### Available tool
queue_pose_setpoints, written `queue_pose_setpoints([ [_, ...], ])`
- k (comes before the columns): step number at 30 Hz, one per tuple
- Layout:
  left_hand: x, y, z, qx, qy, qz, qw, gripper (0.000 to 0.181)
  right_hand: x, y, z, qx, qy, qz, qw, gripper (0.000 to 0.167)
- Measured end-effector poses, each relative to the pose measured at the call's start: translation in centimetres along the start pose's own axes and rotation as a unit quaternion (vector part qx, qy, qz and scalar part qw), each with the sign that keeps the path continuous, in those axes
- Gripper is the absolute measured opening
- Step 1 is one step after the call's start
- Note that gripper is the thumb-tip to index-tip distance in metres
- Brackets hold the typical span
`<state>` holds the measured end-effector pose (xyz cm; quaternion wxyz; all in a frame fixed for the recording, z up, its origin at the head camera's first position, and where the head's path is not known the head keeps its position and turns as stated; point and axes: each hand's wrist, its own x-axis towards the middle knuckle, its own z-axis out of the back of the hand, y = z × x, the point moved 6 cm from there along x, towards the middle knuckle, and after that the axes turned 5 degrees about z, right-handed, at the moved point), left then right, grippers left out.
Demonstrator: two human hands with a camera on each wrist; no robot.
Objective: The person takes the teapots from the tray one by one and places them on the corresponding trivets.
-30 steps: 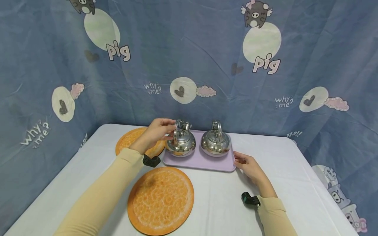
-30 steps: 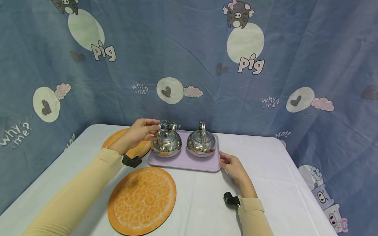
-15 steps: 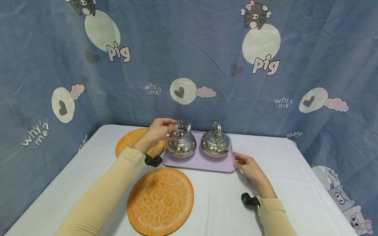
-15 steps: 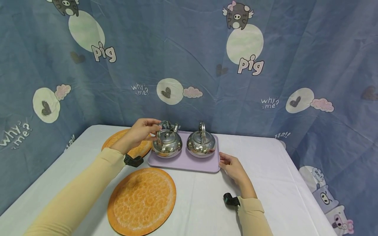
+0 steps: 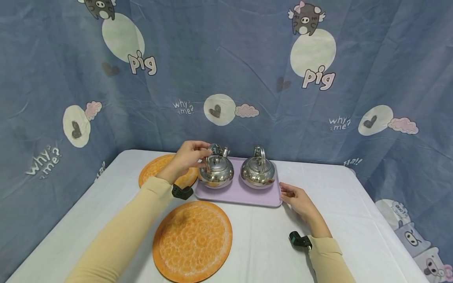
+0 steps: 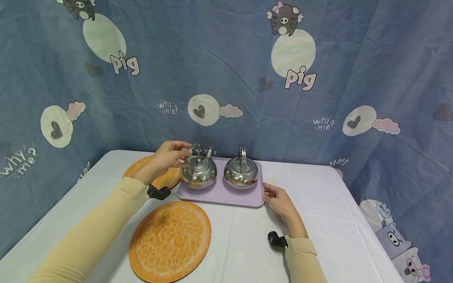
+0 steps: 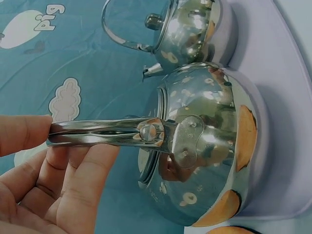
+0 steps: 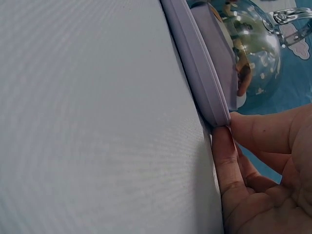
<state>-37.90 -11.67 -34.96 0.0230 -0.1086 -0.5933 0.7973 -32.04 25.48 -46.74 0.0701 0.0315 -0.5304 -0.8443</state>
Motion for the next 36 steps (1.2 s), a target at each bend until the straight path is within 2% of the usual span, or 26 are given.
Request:
queue_pose_setpoints([
  [10,-0.1,-0.4,1.4,0.001,-0.01,-0.005,0.9999,0.043,0.1,0.0,0.0,0.003,0.001,0.004,1.0,0.055],
  [16,-0.6,-0.7,2.6,0.009,-0.016,-0.01,0.9998,0.046,0.1,0.0,0.0,-0.002,0.0,-0.001,1.0,0.055],
  [36,-1.1,-0.7,6.6,0.032,-0.043,-0.002,0.9986,0.049,0.1,-0.2,0.0,0.013,0.001,-0.005,0.9999,0.054],
])
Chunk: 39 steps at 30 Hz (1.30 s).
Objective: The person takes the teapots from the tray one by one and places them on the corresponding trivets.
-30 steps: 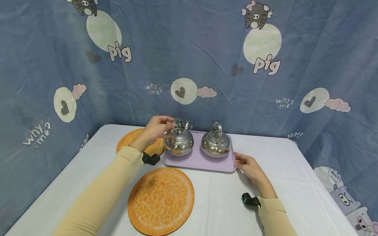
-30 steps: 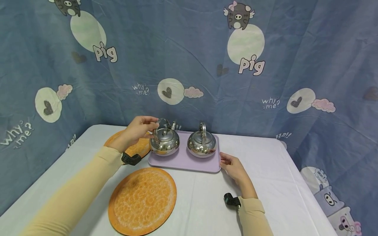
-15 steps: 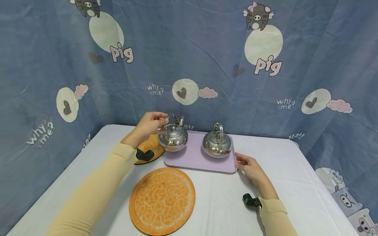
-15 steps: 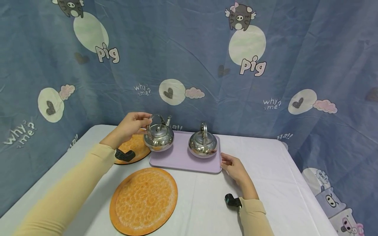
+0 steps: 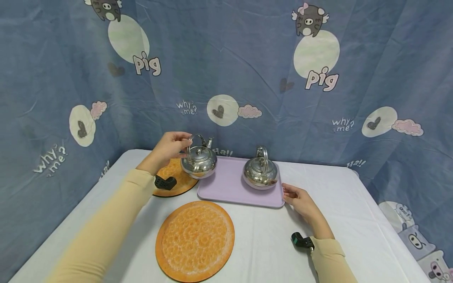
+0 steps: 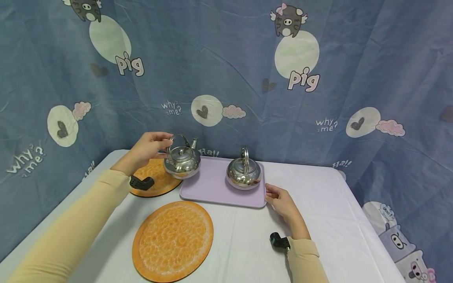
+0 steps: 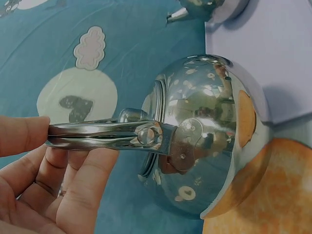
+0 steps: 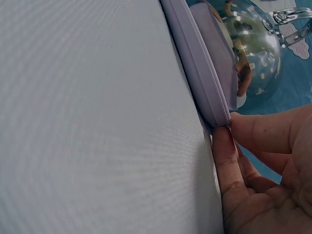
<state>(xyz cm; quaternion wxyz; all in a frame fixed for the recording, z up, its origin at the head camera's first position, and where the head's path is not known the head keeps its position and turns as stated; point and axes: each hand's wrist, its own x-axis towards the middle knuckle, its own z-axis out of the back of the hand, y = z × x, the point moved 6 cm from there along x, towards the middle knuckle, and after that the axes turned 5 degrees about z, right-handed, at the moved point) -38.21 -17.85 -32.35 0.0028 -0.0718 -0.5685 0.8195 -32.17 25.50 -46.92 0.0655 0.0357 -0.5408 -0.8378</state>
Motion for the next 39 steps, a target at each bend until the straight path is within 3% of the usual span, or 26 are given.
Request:
queue_pose_setpoints([
  [20,-0.6,1.7,4.1,0.032,-0.031,0.015,0.9989,0.052,-0.1,0.1,0.1,-0.005,-0.001,0.001,1.0,0.055],
  [31,-1.2,3.3,6.5,0.052,-0.043,0.023,0.9974,0.055,-0.1,0.2,0.0,-0.007,0.0,0.001,1.0,0.055],
  [39,-1.5,4.3,7.4,0.057,-0.048,0.035,0.9966,0.057,-0.2,0.4,0.1,-0.008,-0.002,0.005,1.0,0.055],
])
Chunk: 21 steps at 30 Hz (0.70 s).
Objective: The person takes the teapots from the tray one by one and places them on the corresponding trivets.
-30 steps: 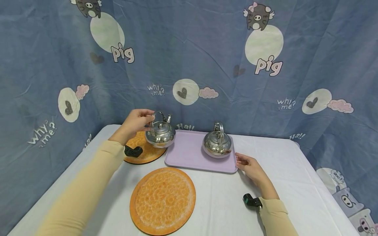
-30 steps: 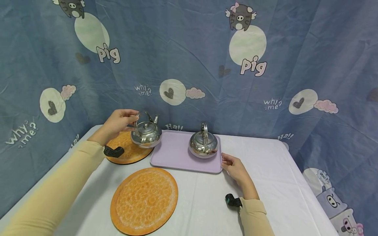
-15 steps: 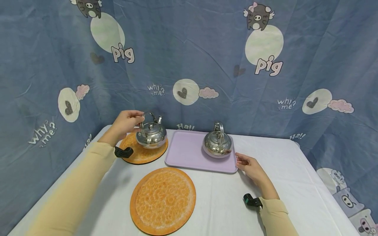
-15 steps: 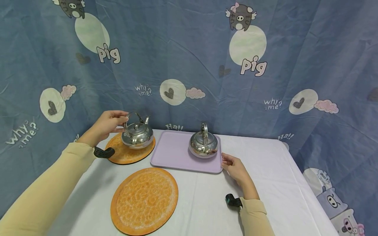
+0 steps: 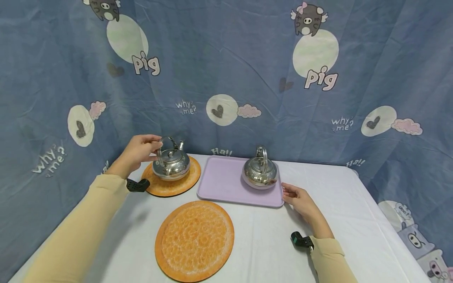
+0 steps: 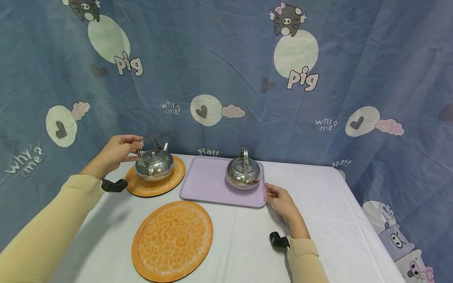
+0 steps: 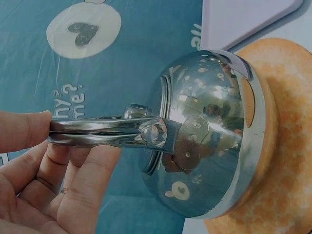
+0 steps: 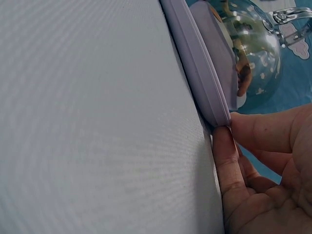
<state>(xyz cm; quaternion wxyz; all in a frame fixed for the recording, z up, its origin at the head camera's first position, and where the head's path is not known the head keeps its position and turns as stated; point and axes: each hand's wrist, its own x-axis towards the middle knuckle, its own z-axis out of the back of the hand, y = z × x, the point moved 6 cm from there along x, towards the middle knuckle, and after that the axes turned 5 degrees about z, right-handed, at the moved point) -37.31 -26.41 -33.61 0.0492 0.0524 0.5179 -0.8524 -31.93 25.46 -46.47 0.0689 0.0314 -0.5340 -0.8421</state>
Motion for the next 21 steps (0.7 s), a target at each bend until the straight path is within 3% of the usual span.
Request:
queue_pose_setpoints([
  [14,-0.1,1.3,0.6,0.003,0.015,0.008,0.9998,0.058,0.0,-0.3,0.0,-0.003,0.003,-0.006,1.0,0.057],
  [21,-0.3,1.0,0.7,0.014,0.014,0.017,0.9996,0.058,0.0,-0.1,0.0,0.005,0.002,-0.001,1.0,0.057],
])
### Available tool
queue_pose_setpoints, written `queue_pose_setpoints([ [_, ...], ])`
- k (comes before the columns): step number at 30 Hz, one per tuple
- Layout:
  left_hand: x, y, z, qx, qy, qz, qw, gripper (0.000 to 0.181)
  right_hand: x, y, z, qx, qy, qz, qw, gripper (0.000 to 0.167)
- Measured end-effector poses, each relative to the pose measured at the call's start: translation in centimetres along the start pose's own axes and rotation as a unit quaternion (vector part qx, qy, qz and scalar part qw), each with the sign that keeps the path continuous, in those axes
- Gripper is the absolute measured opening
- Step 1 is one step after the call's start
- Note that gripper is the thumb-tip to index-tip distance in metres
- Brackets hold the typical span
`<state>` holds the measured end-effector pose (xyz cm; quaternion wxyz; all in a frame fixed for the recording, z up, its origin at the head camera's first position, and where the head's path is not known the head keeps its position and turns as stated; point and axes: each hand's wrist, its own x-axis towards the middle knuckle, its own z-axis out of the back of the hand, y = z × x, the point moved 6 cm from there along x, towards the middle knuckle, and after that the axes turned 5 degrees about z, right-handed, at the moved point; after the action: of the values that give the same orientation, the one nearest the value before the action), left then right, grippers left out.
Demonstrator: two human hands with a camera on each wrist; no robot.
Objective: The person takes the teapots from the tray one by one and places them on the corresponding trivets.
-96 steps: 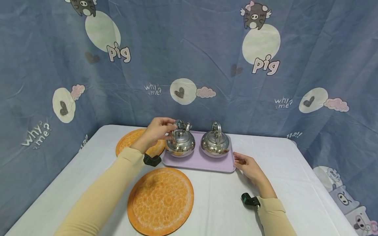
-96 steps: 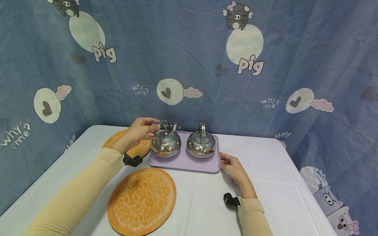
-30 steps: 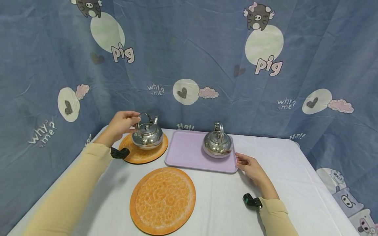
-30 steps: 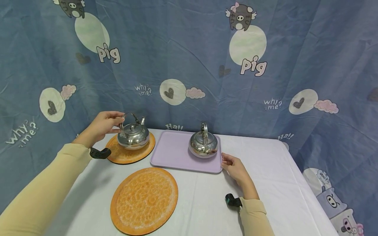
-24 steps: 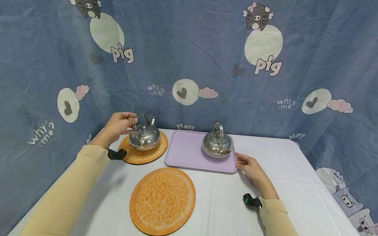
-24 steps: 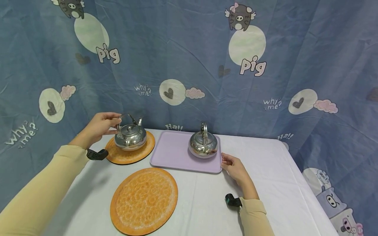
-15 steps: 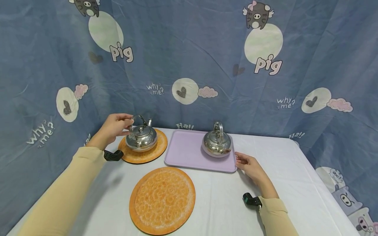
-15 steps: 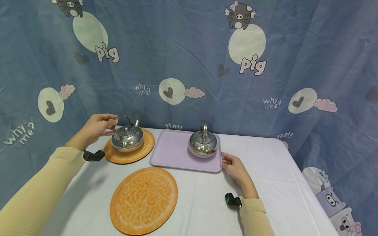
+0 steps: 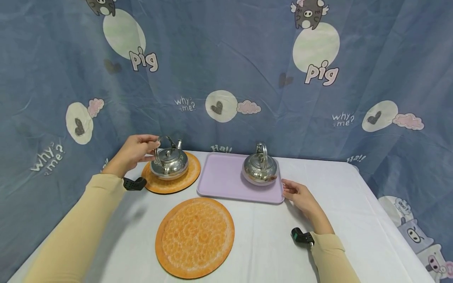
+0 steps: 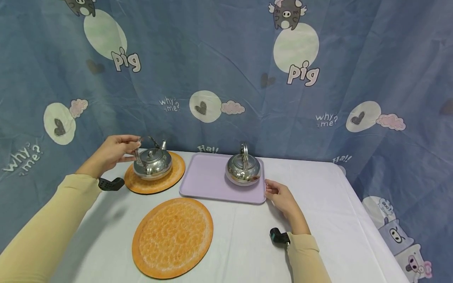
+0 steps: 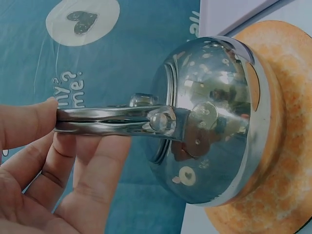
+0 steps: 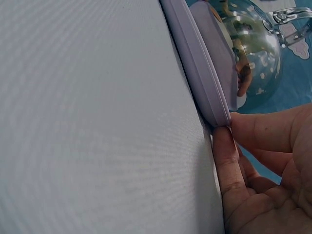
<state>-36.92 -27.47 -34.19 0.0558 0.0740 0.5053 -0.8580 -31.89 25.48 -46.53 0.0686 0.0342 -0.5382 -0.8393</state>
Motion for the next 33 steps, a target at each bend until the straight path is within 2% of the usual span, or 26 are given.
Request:
queue_pose_setpoints([
  [18,-0.2,-0.8,-0.4,0.026,-0.015,-0.002,0.9995,0.058,0.1,0.4,0.2,-0.009,0.0,0.011,0.9999,0.057],
  [26,-0.4,-1.0,-0.5,0.05,-0.004,0.008,0.9987,0.057,0.1,0.0,0.1,-0.005,-0.002,0.007,1.0,0.057],
  [33,-0.6,-1.7,-0.8,0.051,-0.004,0.008,0.9987,0.058,0.2,-0.2,0.1,0.007,-0.003,0.011,0.9999,0.057],
])
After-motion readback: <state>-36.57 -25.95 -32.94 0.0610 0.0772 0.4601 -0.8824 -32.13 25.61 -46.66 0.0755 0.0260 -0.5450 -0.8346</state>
